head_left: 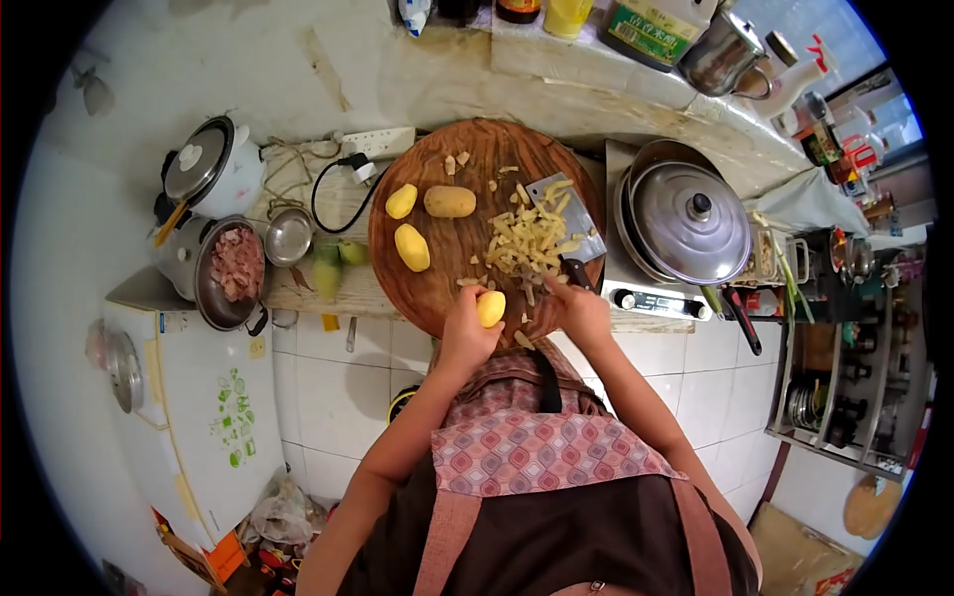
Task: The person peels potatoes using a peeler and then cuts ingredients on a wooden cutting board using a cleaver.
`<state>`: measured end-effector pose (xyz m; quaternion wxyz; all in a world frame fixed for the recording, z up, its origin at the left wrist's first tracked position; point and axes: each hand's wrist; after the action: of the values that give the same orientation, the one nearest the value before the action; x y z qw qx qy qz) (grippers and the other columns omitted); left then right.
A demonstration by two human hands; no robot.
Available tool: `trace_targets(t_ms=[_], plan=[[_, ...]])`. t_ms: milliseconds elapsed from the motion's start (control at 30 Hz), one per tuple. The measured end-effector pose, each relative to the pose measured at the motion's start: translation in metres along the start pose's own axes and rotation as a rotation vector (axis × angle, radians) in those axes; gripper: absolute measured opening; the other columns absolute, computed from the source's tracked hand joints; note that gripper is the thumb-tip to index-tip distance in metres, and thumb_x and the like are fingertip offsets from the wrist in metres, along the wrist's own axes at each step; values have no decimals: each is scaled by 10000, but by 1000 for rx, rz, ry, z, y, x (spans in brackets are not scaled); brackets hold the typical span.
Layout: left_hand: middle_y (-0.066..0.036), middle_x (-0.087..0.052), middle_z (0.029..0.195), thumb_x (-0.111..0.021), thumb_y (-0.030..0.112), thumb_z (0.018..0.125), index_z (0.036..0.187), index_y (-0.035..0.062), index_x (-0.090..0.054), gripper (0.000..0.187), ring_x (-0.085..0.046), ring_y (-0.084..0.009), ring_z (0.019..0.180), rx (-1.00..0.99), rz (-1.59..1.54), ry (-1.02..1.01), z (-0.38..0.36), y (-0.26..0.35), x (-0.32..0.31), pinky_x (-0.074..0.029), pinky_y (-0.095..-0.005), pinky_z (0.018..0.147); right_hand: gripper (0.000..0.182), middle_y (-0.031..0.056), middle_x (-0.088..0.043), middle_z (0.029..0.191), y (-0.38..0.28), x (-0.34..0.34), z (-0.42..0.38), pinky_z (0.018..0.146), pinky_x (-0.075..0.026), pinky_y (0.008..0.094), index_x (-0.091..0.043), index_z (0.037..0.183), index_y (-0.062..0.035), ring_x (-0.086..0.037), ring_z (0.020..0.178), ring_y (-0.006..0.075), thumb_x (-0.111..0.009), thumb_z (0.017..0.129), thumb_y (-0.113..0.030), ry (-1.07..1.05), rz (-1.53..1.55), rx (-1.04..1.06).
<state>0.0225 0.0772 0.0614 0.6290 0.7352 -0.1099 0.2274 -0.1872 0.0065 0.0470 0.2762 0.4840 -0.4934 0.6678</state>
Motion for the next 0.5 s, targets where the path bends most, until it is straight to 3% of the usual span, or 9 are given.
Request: trace_targets(t_ms=[33,100,167,200,300,367,500], plan=[[-235,-589,1087,-761,125,732,1192,29,-457,559,-589,-422,997,-11,-35,-11,2,2,2,-488,-452,819,417,102,-668,772,1,5,2,566,-502,401,-633,1238,-235,-657,651,292,-678,824,-254,-45,88,-84],[-231,-576,1091,-768,143,730,1189,19,-459,567,-584,-413,999,-41,24,44,11,-1,8,-485,-449,825,405,102,-676,772,1,9,-6,572,-506,398,-634,1232,-218,-663,664,284,-669,829,-239,-28,137,-43],[-214,-528,1106,-790,197,720,1180,-11,-459,604,-559,-383,1020,-80,124,111,25,-18,13,-471,-432,862,392,102,-678,767,-1,12,-20,578,-508,403,-637,1225,-207,-664,674,288,-664,835,-230,-147,145,90],[-212,-521,1109,-791,204,724,1182,-16,-456,608,-553,-381,1027,-60,149,115,39,-26,17,-466,-427,875,398,95,-680,780,3,8,-28,576,-508,405,-636,1230,-210,-656,662,296,-670,835,-245,-140,297,220],[-206,-502,1172,-762,229,793,1209,-20,-450,576,-547,-373,1065,-73,191,83,84,-19,47,-466,-425,894,426,90,-679,784,15,-9,-45,585,-515,411,-641,1221,-235,-664,697,301,-707,808,-315,-348,116,305],[-204,-533,1198,-756,235,805,1238,-3,-451,581,-560,-366,1092,-91,284,54,124,-18,62,-473,-424,898,416,98,-677,793,19,-15,-45,593,-516,415,-642,1219,-248,-664,712,311,-702,813,-316,-349,111,204],[-194,-620,1149,-775,217,778,1238,32,-499,568,-592,-358,1074,-42,354,60,192,10,82,-484,-427,892,406,103,-690,845,27,-27,-29,558,-517,421,-627,1225,-224,-662,685,322,-691,826,-269,87,38,-97]])
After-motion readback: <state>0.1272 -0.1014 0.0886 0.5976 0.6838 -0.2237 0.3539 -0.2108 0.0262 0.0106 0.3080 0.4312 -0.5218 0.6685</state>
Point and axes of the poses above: each hand's wrist, its own z-axis towards the middle knuckle, its own x-axis out of the back of the hand, y = z × x
